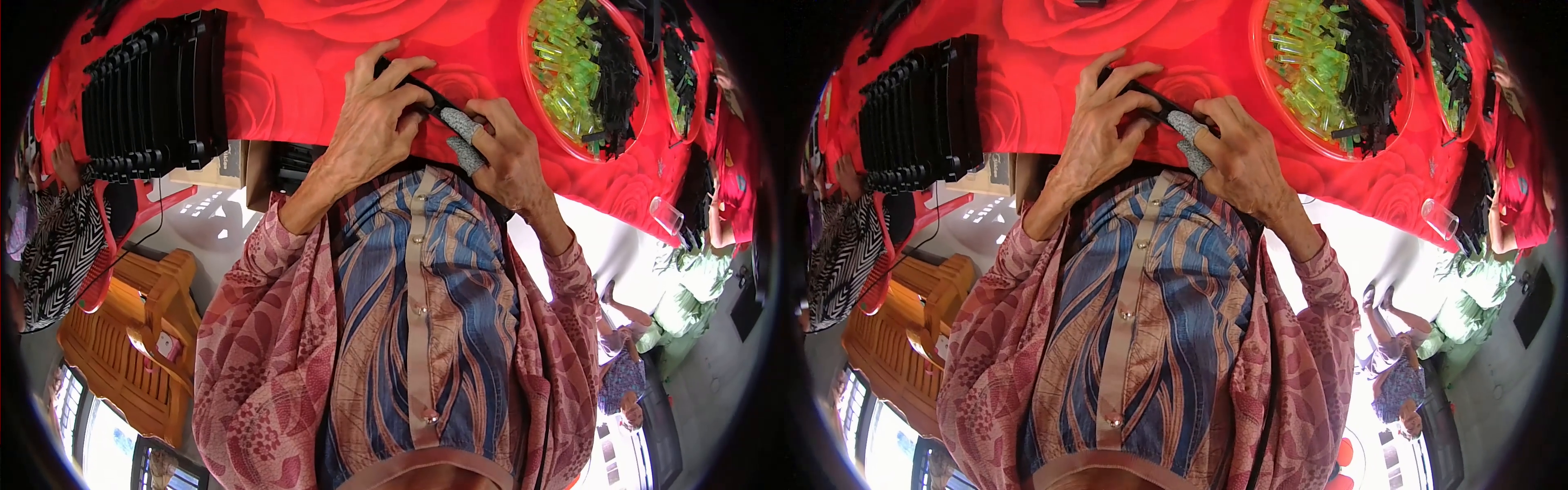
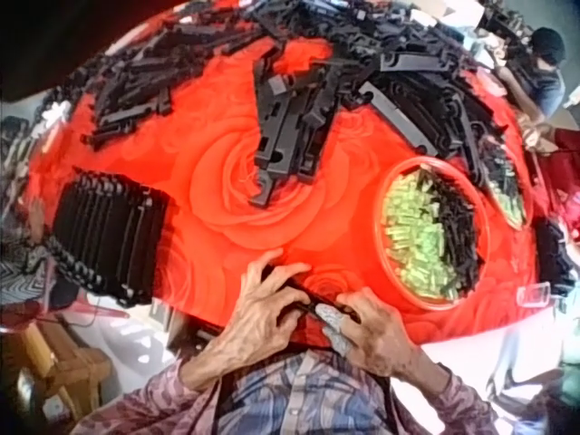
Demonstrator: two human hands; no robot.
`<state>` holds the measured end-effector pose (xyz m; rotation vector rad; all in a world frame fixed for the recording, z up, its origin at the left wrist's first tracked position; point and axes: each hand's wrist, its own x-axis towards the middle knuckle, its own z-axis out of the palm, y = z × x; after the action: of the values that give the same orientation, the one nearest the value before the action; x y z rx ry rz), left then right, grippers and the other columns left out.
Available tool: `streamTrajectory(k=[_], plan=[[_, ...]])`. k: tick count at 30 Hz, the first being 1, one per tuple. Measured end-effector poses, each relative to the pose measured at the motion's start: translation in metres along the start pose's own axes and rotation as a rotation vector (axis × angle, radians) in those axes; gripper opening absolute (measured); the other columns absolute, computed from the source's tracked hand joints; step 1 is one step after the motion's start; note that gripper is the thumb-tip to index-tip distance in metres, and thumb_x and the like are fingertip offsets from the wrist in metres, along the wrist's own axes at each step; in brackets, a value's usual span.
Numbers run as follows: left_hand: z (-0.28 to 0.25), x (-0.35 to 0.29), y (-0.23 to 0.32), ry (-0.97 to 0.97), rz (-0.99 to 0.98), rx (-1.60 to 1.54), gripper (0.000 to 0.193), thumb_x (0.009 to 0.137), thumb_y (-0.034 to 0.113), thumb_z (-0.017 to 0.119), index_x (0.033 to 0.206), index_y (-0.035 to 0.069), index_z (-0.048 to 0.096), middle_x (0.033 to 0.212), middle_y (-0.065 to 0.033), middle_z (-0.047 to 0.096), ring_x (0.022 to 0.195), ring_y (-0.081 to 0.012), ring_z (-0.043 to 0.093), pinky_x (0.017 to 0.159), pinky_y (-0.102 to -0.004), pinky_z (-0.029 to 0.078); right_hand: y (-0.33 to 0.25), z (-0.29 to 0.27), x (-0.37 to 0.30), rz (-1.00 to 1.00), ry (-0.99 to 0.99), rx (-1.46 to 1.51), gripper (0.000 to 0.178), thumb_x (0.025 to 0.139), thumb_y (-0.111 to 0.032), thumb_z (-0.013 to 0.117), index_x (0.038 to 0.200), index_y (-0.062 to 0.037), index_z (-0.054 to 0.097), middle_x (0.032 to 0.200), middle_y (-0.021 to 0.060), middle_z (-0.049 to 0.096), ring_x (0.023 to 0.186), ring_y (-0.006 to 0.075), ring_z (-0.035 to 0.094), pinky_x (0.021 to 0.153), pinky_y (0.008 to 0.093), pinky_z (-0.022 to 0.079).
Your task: The person assembles plastic toy gun components by taking small plastic pieces from a tray and inserting them into black plastic frames by hand.
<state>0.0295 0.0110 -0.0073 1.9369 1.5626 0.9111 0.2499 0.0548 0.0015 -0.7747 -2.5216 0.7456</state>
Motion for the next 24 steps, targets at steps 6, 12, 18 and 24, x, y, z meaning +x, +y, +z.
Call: streamTrajectory(k=[6, 12, 18, 24], plan=[[-0.001, 0.001, 0.001, -0.016, -0.039, -0.042, 0.027, 0.068, -0.008, 0.060, 0.089, 0.003, 0.071, 0.133, -0.0055, 0.059, 0.137, -0.0378, 0.036, 0.101, -0.0509, 0.037, 0.006, 0.007, -0.007, -0.028, 0.039, 0.003, 0.034, 0.055, -0.003, 0.065, 0.089, 0.0039, 0.062, 0.111, 0.0167, 0.054, 0.096, 0.0358, 0.058, 0.068, 0.0422, 0.053], [-0.002, 0.001, 0.000, -0.035, -0.043, -0.067, 0.024, 0.069, -0.006, 0.063, 0.089, 0.003, 0.072, 0.133, -0.0055, 0.059, 0.137, -0.0372, 0.036, 0.104, -0.0509, 0.035, 0.010, 0.009, -0.006, -0.086, 0.092, -0.018, 0.035, 0.069, -0.002, 0.080, 0.099, -0.0018, 0.062, 0.115, 0.0128, 0.058, 0.084, 0.0308, 0.063, 0.061, 0.0370, 0.053], [-0.002, 0.002, 0.000, -0.038, -0.051, -0.063, 0.019, 0.073, -0.003, 0.065, 0.089, 0.004, 0.072, 0.133, -0.0057, 0.059, 0.137, -0.0369, 0.036, 0.105, -0.0517, 0.035, 0.005, 0.007, -0.005, -0.037, 0.045, -0.024, 0.033, 0.055, -0.005, 0.067, 0.087, 0.0018, 0.062, 0.111, 0.0151, 0.055, 0.094, 0.0336, 0.059, 0.066, 0.0401, 0.053], [-0.005, 0.003, 0.003, -0.050, -0.037, -0.033, 0.018, 0.073, -0.002, 0.064, 0.089, 0.003, 0.071, 0.132, -0.0077, 0.059, 0.138, -0.0377, 0.035, 0.104, -0.0521, 0.036, 0.000, 0.003, -0.001, 0.009, 0.017, -0.037, 0.028, 0.060, -0.004, 0.071, 0.087, 0.0012, 0.064, 0.108, 0.0141, 0.056, 0.092, 0.0309, 0.060, 0.066, 0.0388, 0.053]])
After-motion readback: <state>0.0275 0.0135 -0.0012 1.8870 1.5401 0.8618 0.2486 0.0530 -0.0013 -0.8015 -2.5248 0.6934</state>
